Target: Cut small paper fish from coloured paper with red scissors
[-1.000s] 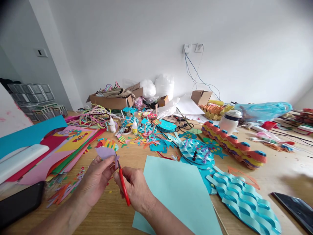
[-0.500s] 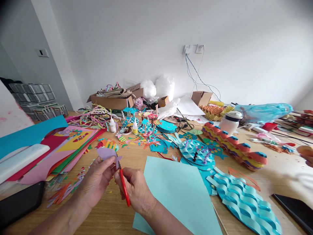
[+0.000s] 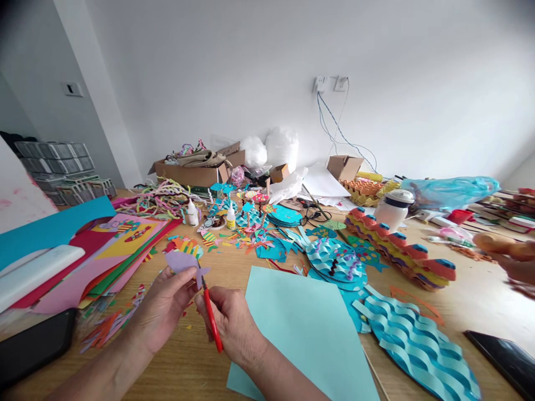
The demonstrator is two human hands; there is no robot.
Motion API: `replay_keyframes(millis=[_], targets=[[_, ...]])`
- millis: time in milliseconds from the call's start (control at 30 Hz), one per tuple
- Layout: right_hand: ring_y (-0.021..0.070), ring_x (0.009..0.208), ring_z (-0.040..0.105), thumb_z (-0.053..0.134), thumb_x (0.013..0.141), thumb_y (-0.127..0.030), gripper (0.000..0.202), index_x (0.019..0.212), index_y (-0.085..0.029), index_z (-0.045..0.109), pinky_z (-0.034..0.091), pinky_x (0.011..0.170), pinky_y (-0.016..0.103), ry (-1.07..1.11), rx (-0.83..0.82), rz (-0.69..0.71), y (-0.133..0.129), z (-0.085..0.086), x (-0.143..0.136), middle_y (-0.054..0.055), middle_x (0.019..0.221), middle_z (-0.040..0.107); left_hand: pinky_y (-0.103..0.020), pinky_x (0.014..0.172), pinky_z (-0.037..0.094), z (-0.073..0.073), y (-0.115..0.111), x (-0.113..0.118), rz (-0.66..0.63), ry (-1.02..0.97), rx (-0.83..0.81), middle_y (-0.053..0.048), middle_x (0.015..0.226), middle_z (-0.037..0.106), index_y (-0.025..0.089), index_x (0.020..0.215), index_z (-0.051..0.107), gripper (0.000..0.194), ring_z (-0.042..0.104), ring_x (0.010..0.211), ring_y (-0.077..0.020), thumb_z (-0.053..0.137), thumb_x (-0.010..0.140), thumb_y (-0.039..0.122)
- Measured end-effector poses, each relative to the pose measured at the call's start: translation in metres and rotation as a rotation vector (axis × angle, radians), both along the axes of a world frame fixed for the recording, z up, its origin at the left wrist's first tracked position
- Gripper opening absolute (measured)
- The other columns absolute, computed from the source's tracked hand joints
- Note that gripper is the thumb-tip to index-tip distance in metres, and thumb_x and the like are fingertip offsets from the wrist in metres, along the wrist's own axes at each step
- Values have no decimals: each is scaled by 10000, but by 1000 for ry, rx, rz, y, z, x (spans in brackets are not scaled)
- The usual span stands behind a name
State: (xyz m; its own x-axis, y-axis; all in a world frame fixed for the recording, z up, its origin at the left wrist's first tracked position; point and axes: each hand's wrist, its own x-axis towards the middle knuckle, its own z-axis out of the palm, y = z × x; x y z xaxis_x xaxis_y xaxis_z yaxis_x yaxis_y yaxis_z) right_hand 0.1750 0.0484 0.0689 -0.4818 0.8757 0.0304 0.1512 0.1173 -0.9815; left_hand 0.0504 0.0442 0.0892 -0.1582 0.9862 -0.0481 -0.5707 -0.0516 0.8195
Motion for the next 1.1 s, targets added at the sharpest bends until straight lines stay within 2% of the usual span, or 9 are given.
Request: replay_keyframes(millis=[233, 933, 1100], targets=[[62, 353, 412, 458, 797, -581, 461, 612, -160, 483, 298, 343, 158, -23, 4, 0, 0, -5, -1, -55, 424, 428, -209, 535, 424, 1, 0, -1, -4, 7, -8, 41, 612, 591, 166, 656, 586, 160, 525, 539, -97, 727, 589, 205], [56, 346, 389, 469, 798, -563, 449, 591, -164, 458, 302, 336, 149, -18, 35, -14, 1, -7, 0, -63, 419, 391, -222, 605, 447, -4, 1, -3, -5, 9, -19, 29, 645, 609, 167, 675, 605, 158, 543, 621, -106, 735, 593, 205], [51, 346, 372, 482, 803, -539, 445, 559, -173, 411, 278, 339, 151, -43, 63, -16, 2, -9, 0, -64, 415, 380, -214, 606, 443, -4, 1, -7, -14, 27, -18, 32, 645, 611, 163, 689, 607, 164, 539, 619, -97, 733, 592, 207]])
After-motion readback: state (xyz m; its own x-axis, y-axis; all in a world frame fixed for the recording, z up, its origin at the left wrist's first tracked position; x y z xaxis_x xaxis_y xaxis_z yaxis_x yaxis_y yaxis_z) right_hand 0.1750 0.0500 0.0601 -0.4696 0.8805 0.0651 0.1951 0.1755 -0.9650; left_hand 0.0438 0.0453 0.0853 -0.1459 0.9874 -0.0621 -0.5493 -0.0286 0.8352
